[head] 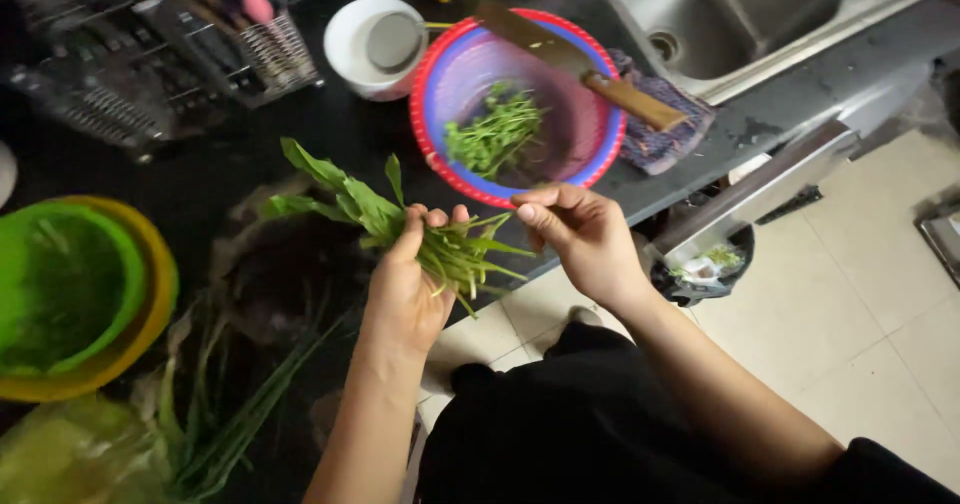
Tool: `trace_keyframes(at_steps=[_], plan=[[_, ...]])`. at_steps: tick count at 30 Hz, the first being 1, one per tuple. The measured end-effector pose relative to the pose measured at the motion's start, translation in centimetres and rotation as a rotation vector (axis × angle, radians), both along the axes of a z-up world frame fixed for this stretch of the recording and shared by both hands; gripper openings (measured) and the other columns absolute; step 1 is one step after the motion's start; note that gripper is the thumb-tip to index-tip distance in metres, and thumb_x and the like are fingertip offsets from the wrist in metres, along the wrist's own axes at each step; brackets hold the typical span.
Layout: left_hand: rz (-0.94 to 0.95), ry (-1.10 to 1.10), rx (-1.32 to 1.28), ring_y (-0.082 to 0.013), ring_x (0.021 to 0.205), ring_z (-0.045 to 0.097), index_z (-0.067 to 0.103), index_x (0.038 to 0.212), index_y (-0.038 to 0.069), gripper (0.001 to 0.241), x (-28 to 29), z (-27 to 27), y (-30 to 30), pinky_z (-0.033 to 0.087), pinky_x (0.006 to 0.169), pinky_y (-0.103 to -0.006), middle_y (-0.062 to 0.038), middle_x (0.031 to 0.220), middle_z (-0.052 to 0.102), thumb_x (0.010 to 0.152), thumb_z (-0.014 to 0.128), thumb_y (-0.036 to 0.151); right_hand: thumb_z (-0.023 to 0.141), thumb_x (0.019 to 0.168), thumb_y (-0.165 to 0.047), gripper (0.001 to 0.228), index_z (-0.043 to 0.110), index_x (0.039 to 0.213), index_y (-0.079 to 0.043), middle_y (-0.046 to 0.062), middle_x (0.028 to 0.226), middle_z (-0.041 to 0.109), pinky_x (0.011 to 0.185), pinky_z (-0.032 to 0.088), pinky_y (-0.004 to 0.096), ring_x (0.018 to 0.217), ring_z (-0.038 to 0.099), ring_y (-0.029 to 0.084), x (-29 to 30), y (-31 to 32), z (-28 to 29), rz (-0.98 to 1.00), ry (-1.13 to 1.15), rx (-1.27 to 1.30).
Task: Cleaning and trimming coriander and green onions at a kitchen counter.
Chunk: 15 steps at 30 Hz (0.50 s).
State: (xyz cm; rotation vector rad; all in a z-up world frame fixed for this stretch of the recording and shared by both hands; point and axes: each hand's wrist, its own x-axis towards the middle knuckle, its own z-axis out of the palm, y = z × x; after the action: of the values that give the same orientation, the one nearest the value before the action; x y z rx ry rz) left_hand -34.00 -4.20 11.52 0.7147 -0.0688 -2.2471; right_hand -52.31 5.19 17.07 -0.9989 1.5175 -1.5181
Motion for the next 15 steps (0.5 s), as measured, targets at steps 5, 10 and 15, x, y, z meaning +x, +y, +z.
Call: trace_keyframes(at_steps=[5,10,15], plan=[[0.004,0.146,0.071,-0.0266,0.117,0.071,0.064,0.102,0.011,0.019,-7.0,-0.8,1.2,0.057,0.109,-0.0592,-0.003,0.096,0.069,0.109,0.056,0.026,0.078,0.096,-0.007,0.01,0.08,0.104,-0.001,0.007,0.065,0.067,0.062,0.05,0.024,0.059,0.059,0.01,-7.2,3.2,2.4,-0.101,0.188,-0.005],[0.014,0.131,0.027,-0.0235,0.115,0.07,0.064,0.099,0.01,0.017,-16.2,-1.1,3.7,0.059,0.109,-0.0526,-0.001,0.095,0.069,0.108,0.058,0.023,0.079,0.094,-0.007,0.009,0.082,0.102,-0.006,0.01,0.079,0.074,0.063,0.054,0.027,0.061,0.067,0.014,-17.0,8.3,3.9,-0.156,0.417,0.003],[0.008,0.119,0.001,-0.0203,0.112,0.07,0.061,0.095,0.012,0.016,-25.7,-1.6,7.2,0.057,0.115,-0.0481,0.001,0.091,0.067,0.106,0.061,0.025,0.08,0.092,-0.001,0.011,0.083,0.102,-0.005,0.013,0.08,0.076,0.065,0.057,0.03,0.06,0.068,0.016,-25.7,13.4,4.7,-0.277,0.493,0.06]])
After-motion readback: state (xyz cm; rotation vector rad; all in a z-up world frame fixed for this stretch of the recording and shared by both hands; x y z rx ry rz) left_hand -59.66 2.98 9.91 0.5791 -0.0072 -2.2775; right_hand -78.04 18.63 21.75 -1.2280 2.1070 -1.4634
